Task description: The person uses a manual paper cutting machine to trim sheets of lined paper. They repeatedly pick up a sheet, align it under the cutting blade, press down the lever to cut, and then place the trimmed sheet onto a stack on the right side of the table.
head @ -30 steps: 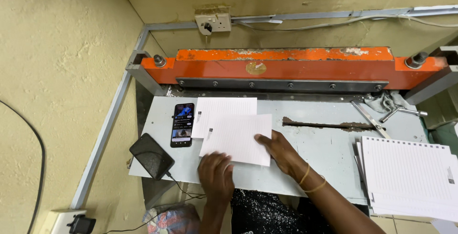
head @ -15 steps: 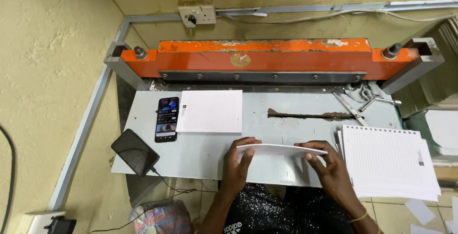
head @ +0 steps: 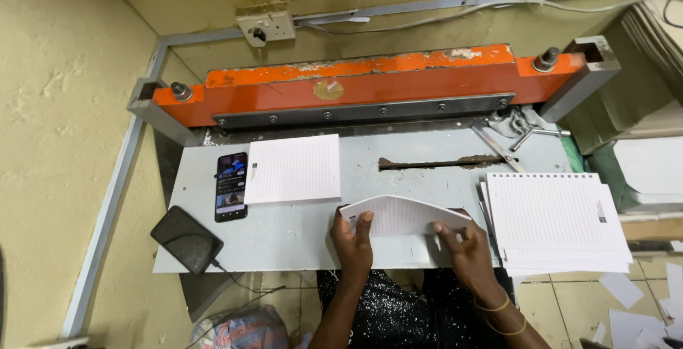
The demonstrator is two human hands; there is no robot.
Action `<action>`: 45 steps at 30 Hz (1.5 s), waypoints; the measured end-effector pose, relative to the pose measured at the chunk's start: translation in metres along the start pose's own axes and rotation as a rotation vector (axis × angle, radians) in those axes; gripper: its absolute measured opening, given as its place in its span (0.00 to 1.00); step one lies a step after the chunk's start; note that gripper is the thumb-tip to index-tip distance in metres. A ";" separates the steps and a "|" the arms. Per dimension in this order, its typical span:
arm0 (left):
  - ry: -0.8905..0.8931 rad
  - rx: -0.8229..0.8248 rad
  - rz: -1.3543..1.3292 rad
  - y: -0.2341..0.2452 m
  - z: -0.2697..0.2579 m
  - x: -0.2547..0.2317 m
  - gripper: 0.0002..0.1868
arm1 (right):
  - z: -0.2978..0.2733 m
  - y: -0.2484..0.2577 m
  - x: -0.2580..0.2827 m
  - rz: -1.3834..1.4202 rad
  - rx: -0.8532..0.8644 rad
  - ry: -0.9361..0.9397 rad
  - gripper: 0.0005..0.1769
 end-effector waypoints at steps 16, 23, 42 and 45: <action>0.490 0.356 0.323 -0.106 0.102 -0.012 0.28 | 0.080 -0.007 0.022 0.635 -0.272 -0.183 0.16; 0.542 0.332 0.282 -0.102 0.092 -0.045 0.28 | 0.117 -0.016 0.028 0.611 -0.224 -0.301 0.18; 0.557 0.317 0.089 -0.114 0.100 -0.038 0.32 | 0.135 -0.008 0.024 0.628 -0.226 -0.294 0.20; 0.423 0.275 0.097 -0.090 0.072 -0.034 0.30 | 0.135 -0.008 0.024 0.637 -0.243 -0.298 0.19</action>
Point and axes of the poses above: each hand's wrist, its own z-axis towards the middle knuckle, its own y-axis out of the back of the hand, x = y × z, the point moved 6 cm from there along z, towards the middle knuckle, and after that the axes turned 4 degrees about -z, right-handed, at the moved point
